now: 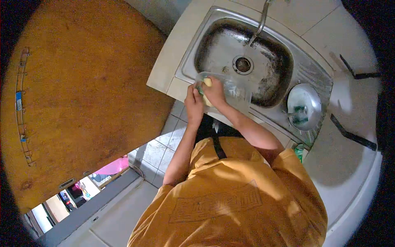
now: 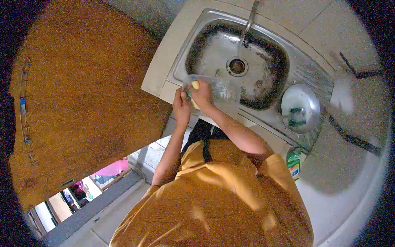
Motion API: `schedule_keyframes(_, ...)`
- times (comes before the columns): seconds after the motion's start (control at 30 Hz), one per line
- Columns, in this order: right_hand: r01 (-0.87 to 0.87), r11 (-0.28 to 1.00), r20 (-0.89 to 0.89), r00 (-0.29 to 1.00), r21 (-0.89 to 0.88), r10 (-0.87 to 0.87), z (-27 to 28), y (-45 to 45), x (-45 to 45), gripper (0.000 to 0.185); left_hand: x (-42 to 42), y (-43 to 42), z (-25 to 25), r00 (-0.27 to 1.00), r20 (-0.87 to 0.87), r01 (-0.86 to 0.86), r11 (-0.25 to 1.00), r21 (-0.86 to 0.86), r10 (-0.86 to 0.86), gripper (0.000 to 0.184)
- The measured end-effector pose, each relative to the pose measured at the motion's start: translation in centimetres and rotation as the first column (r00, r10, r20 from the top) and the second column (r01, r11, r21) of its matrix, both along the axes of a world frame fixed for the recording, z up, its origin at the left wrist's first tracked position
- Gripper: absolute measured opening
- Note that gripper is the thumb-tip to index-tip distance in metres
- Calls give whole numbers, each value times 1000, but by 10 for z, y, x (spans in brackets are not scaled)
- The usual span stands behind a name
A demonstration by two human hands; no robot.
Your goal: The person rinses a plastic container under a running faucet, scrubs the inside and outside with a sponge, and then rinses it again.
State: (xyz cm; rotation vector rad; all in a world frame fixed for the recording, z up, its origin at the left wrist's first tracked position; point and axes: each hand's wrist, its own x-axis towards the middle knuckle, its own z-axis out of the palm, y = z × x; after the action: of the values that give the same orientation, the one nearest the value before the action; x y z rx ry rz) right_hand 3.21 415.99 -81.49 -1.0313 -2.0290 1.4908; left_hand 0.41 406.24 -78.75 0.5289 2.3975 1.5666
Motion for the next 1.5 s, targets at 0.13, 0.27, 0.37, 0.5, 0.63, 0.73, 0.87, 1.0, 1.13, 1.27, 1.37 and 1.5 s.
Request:
schedule_keyframes(0.13,-397,916,-43,916,52,400,-2,7,9,28,-49,7,-8,991,72,109,993,52,-113,39)
schedule_keyframes(0.27,-665,740,-71,737,104,672,-27,-9,5,33,-78,-8,-20,954,203,196,970,142,-222,43)
schedule_keyframes(0.37,-740,673,-1,673,9,740,-34,-13,3,40,-71,-14,-35,957,283,22,987,157,-67,45)
schedule_keyframes(0.5,-695,714,-49,713,88,700,-28,-19,-1,45,-67,-19,-29,920,388,-3,993,120,-44,47)
schedule_keyframes(0.63,-610,792,82,791,29,606,-33,-29,-10,44,-61,-22,-52,975,222,-21,995,95,-1,48)
schedule_keyframes(0.73,-410,907,73,912,102,404,-39,-41,-12,33,-57,-22,-52,961,273,-3,985,172,-45,46)
schedule_keyframes(0.87,-118,953,135,978,-279,161,-62,-53,-45,23,-59,-24,-35,968,248,-2,989,149,-35,43)
schedule_keyframes(1.0,-55,921,39,996,-386,76,-48,-56,-49,18,-58,-33,-49,955,296,-73,975,209,8,45)
schedule_keyframes(1.13,-63,862,4,997,-503,75,-41,-62,-44,17,-64,-45,-72,932,361,-82,961,265,-20,47)
schedule_keyframes(1.27,-117,881,-64,993,-459,99,-46,-66,-43,18,-71,-48,-73,925,379,-74,960,271,-36,46)
schedule_keyframes(1.37,-231,906,-128,972,-355,198,-35,-64,-48,21,-78,-46,-70,892,451,-111,947,301,-38,47)
schedule_keyframes(1.5,-339,936,-74,935,98,347,-45,-67,-63,24,-83,-42,-70,923,383,-98,936,337,-41,47)
